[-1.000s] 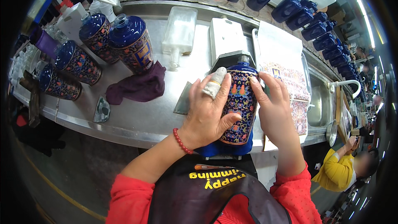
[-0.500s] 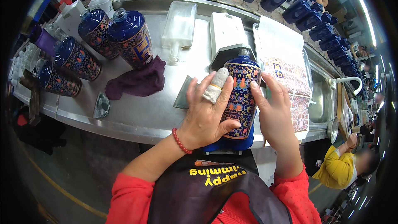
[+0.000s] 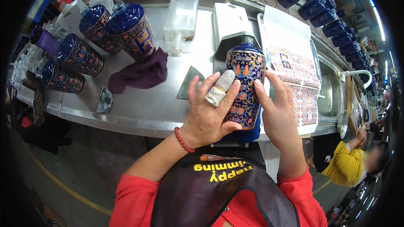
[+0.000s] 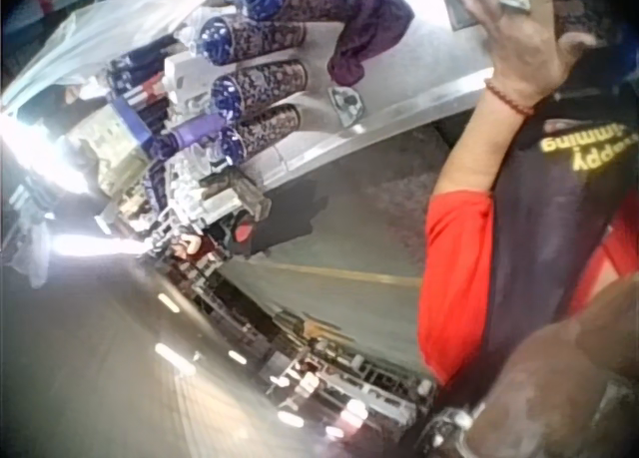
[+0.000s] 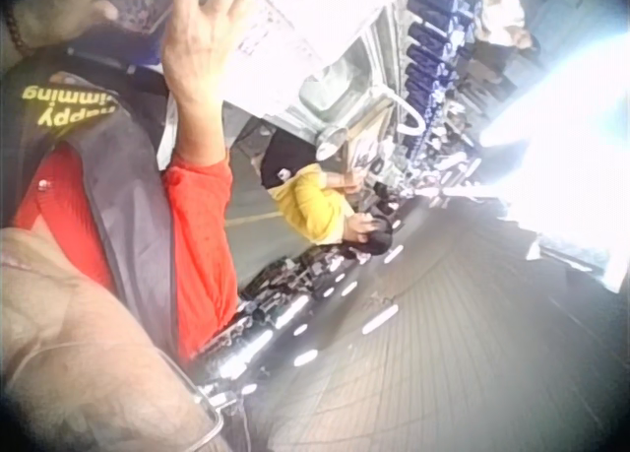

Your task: The person applies decorative stickers to a blue ceramic bottle. They peel stickers from a sheet, position them on the bottle, and smooth them with a green tool and fingers. The person repeats this process for multiple stickers on the same bottle.

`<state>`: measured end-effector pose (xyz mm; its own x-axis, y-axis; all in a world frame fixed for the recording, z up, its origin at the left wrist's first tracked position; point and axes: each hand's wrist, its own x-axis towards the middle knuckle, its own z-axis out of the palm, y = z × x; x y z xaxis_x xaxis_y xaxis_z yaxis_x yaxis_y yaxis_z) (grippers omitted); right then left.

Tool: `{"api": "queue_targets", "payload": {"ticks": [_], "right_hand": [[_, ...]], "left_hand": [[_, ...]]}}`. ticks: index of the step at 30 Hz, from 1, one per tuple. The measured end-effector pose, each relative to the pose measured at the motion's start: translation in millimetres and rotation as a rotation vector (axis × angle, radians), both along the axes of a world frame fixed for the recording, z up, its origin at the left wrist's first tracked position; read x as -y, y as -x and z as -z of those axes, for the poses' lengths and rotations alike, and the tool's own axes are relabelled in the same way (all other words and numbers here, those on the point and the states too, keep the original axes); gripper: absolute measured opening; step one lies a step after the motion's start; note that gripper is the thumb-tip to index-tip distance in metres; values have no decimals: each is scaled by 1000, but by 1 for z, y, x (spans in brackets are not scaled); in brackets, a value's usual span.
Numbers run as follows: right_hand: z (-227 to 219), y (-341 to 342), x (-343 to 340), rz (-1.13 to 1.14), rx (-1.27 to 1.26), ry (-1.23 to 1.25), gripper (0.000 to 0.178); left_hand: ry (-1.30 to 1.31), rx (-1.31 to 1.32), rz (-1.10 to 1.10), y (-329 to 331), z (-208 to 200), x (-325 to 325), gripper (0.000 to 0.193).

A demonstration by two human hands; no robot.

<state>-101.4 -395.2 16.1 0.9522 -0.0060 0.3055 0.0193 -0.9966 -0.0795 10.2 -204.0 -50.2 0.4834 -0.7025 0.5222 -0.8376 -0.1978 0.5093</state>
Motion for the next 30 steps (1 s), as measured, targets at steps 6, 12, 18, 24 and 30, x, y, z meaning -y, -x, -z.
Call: {"api": "queue_targets", "payload": {"ticks": [6, 12, 18, 24, 30], "right_hand": [[3, 11, -4, -16, 9, -44, 66], [4, 17, -5, -29, 39, -51, 67], [3, 18, -6, -35, 46, -98, 64], [0, 12, -6, -35, 87, -107, 63], [1, 16, -4, -72, 111, -117, 55]], "left_hand": [[-31, 66, -7, 3, -4, -3, 79], [-33, 176, -42, -2, -8, -3, 76], [-19, 194, -50, -2, -10, -1, 70], [-3, 220, -49, -8, -16, 1, 71], [19, 146, -31, -11, -17, 1, 64]]}}
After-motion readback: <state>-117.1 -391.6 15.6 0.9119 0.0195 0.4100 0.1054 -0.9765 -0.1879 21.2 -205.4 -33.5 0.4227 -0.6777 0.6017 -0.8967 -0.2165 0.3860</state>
